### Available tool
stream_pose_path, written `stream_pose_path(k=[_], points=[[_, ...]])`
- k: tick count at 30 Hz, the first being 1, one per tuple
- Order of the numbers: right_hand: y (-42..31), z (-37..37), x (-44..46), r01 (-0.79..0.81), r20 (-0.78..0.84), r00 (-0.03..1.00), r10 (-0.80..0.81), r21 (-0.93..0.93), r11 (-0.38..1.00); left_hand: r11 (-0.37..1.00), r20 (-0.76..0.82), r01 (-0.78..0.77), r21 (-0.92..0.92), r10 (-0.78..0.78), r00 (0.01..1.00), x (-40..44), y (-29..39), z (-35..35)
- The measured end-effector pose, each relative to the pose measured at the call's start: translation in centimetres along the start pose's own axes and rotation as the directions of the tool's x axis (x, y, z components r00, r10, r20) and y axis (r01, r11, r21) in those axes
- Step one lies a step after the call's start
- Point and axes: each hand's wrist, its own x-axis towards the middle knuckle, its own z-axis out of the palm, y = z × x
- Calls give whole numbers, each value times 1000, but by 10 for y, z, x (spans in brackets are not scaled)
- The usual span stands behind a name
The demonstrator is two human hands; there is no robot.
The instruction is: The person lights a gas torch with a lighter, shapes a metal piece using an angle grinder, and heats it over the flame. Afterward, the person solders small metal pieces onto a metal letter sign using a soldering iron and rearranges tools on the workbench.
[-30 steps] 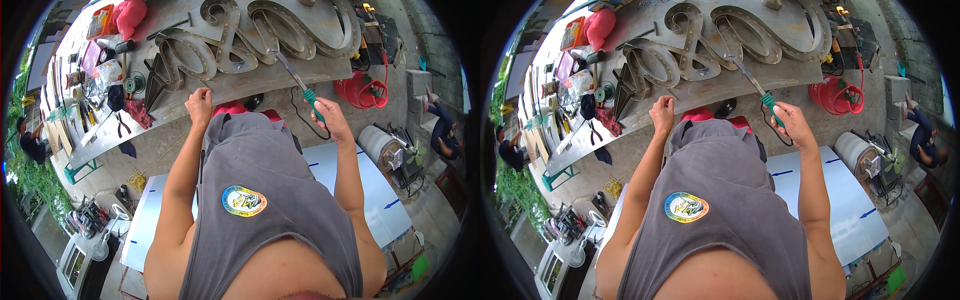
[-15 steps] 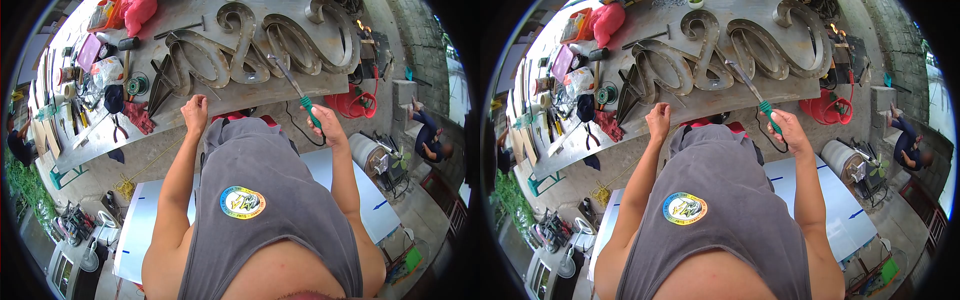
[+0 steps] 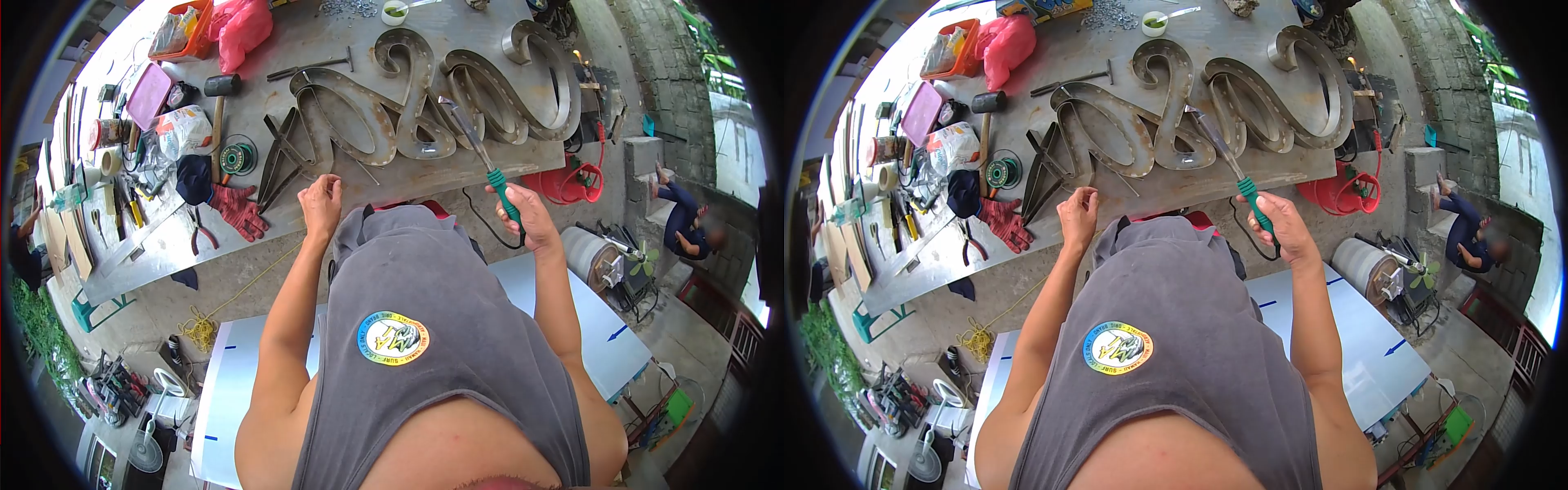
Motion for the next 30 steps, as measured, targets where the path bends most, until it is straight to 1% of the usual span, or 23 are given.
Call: stream_pose_path(k=[2,3,5,6,8,12,19,21,25,26,27,28,30], points=[[4,5,4,36,-31,999,-37,-20,999,1000,4,-6,-5,6,1000,-1,-4,-4],[5,7,5,30,-36,999,-30,-18,999,1000,12,-4,-6,4,1000,-2,-7,-7],[4,13,6,51,-94,994,-54,-30,998,1000,13,-20,15,20,1000,-4,-13,-10],[4,15,6,41,-99,994,-44,-30,999,1000,22,-14,12,14,1000,-7,-17,-10],[5,17,6,82,-105,991,-83,-13,997,999,64,32,-1,-32,997,-11,-25,-12],[5,25,6,76,-133,988,-81,-41,996,999,82,54,-10,-53,995,-18,-35,-12],[9,31,8,83,-160,983,-90,-49,995,999,87,17,-30,-15,996,-17,-34,-16],[8,34,8,72,-172,982,-82,-60,996,975,111,96,-200,-75,991,-12,-32,-15],[10,35,7,93,-184,978,-97,-31,995,969,109,55,-240,-29,994,-8,-29,-16],[11,36,7,109,-211,971,-113,-28,994,961,138,89,-261,-54,989,-8,-33,-14],[12,37,6,122,-204,972,-121,-10,992,952,170,120,-282,-74,983,-6,-32,-13],[13,37,6,136,-198,971,-132,8,991,950,181,91,-298,-38,983,-4,-30,-12],[16,37,6,156,-242,959,-147,17,988,924,223,136,-357,-57,973,-2,-28,-13]])
